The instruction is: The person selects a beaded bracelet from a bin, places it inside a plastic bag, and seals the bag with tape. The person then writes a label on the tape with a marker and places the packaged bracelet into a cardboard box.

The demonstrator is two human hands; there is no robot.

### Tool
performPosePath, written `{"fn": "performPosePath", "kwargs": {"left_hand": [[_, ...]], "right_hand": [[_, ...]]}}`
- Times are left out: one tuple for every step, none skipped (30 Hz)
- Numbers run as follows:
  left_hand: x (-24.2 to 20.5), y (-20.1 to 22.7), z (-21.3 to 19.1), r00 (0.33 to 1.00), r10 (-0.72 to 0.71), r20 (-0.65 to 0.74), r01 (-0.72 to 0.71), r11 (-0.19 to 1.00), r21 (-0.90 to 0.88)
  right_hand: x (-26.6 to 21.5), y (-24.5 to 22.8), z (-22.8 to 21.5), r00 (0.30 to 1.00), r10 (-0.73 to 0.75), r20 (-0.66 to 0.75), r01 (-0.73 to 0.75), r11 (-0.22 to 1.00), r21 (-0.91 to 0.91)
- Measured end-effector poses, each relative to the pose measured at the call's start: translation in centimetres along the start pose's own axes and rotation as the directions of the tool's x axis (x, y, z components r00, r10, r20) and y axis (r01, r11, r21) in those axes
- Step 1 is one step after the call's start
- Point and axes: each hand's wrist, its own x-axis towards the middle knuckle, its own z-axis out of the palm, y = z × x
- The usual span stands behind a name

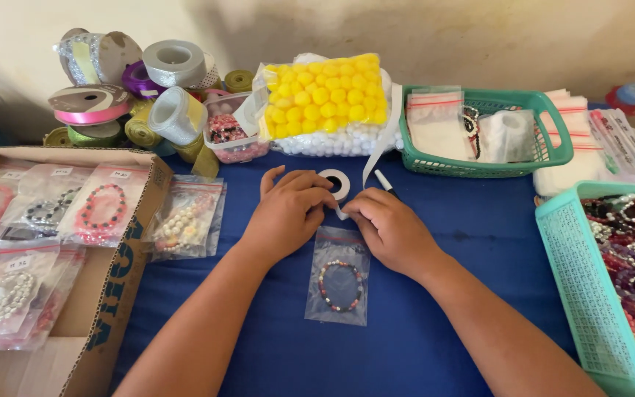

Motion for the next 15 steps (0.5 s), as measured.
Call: {"fn": "performPosePath", "kwargs": {"left_hand": [[0.2,0.3,-0.2,1.000,0.002,0.001,-0.002,1.000,-0.001],[0.2,0.6,-0.5,1.000,-0.007,0.011,0.007,1.000,-0.009],[0.2,0.8,-0.8,1.000,-0.016,0.022,0.016,1.000,-0.017],[0.3,1.1,-0.9,1.000,-0.016,0.023,0.016,1.000,-0.017],[0.4,1.3,-0.9,0.999,-0.026,0.028,0.027,0.999,-0.021],[0.5,1.5,-1.0,0.999,-0.036,0.032,0.037,0.999,-0.025],[0.5,1.4,-0.9,0.999,-0.036,0.032,0.037,0.999,-0.024],[0.4,1.2,-0.7,0.998,-0.044,0.038,0.044,0.999,-0.019],[0.4,1.1,-0.5,0.998,-0.051,0.044,0.052,0.999,-0.014],[0.4,0.9,-0.5,0.998,-0.051,0.043,0.052,0.999,-0.014],[0.3,0.7,-0.4,0.997,-0.054,0.048,0.055,0.998,-0.019],[0.3,0.5,-0.3,0.997,-0.058,0.055,0.059,0.998,-0.025],[0.3,0.5,-0.4,0.997,-0.058,0.055,0.060,0.998,-0.025],[0.3,0.5,-0.4,0.997,-0.050,0.053,0.052,0.998,-0.028],[0.3,0.4,-0.5,0.998,-0.043,0.051,0.044,0.999,-0.031]], "right_hand": [[0.0,0.1,0.0,1.000,0.002,-0.001,-0.002,1.000,-0.002],[-0.1,0.2,0.1,1.000,-0.011,-0.003,0.011,1.000,0.020],[-0.2,0.2,0.1,1.000,-0.023,-0.004,0.024,0.999,0.041],[-0.2,0.3,0.2,1.000,-0.023,-0.004,0.023,0.999,0.042],[-0.2,0.4,0.3,1.000,-0.028,-0.006,0.028,0.998,0.047],[-0.2,0.4,0.3,0.999,-0.034,-0.008,0.034,0.998,0.052],[-0.2,0.4,0.3,0.999,-0.034,-0.009,0.035,0.998,0.053],[-0.2,0.4,0.3,0.999,-0.046,-0.005,0.046,0.997,0.056],[-0.2,0.4,0.3,0.998,-0.058,0.000,0.058,0.997,0.059],[-0.2,0.3,0.3,0.998,-0.059,0.000,0.059,0.997,0.059],[-0.2,0.3,0.3,0.999,-0.053,0.007,0.053,0.997,0.055],[-0.2,0.2,0.2,0.999,-0.046,0.014,0.045,0.998,0.051],[-0.2,0.2,0.2,0.999,-0.046,0.015,0.045,0.998,0.051],[-0.2,0.2,0.2,0.999,-0.048,0.011,0.048,0.998,0.048],[-0.2,0.2,0.2,0.999,-0.051,0.008,0.051,0.998,0.044]]}}
